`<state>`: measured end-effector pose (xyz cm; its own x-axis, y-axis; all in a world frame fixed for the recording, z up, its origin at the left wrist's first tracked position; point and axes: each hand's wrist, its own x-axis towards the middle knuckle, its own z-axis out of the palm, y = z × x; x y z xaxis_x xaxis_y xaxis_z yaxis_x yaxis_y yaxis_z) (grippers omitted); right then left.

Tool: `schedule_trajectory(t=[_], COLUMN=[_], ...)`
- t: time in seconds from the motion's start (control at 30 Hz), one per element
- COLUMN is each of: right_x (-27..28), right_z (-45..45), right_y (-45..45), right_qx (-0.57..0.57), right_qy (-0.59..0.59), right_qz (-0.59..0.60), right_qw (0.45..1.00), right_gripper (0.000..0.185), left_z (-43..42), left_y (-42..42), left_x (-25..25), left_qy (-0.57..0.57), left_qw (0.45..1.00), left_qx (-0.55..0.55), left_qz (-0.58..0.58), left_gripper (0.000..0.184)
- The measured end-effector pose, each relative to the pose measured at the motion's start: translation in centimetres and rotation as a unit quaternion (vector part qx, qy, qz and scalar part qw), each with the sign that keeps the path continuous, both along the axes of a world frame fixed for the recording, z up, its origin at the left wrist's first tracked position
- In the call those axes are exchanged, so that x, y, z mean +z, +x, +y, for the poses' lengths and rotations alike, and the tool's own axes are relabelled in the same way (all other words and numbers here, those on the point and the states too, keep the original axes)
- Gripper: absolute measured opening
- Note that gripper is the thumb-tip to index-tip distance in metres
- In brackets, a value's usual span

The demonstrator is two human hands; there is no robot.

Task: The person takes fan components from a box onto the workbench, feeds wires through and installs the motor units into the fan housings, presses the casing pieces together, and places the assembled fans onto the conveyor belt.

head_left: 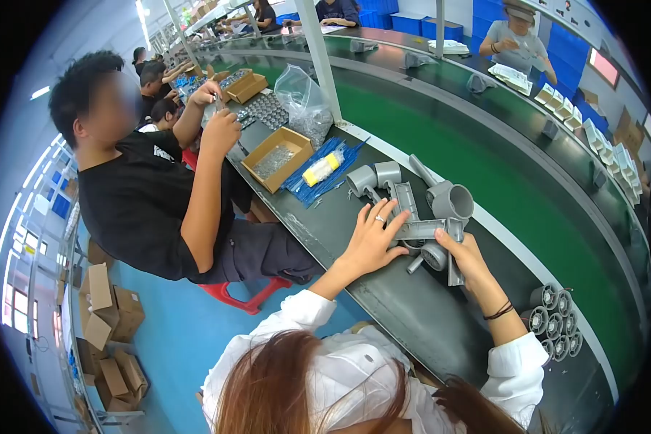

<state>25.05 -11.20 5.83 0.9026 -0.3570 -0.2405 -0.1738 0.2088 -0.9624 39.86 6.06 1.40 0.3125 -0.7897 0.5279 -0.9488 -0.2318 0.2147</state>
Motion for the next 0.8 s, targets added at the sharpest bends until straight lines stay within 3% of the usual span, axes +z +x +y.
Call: schedule_trajectory(t=[0.2, 0.4, 0.8], right_x=[0.1, -1.2, -1.6], right_z=[-0.4, 0.5, 0.7], right_y=[-1.2, -2.8, -5.8], right_qx=[0.01, -0.109, -0.136], right_qy=[0.003, 0.024, -0.027], right_qz=[0.03, -0.051, -0.035], right_qw=[0.999, 0.992, 0.99], right_gripper=[0.035, 0.053, 0.052], left_z=[-0.2, 0.3, 1.9], left_y=[-1.0, -2.2, -3.2], left_x=[0.7, 0.4, -1.6], left_qy=[0.02, 0.009, 0.028], left_qw=[1.0, 1.0, 0.999], left_qx=[0.005, 0.019, 0.016], left_qz=[0.02, 0.021, -0.013], left_gripper=[0.099, 0.098, 0.099])
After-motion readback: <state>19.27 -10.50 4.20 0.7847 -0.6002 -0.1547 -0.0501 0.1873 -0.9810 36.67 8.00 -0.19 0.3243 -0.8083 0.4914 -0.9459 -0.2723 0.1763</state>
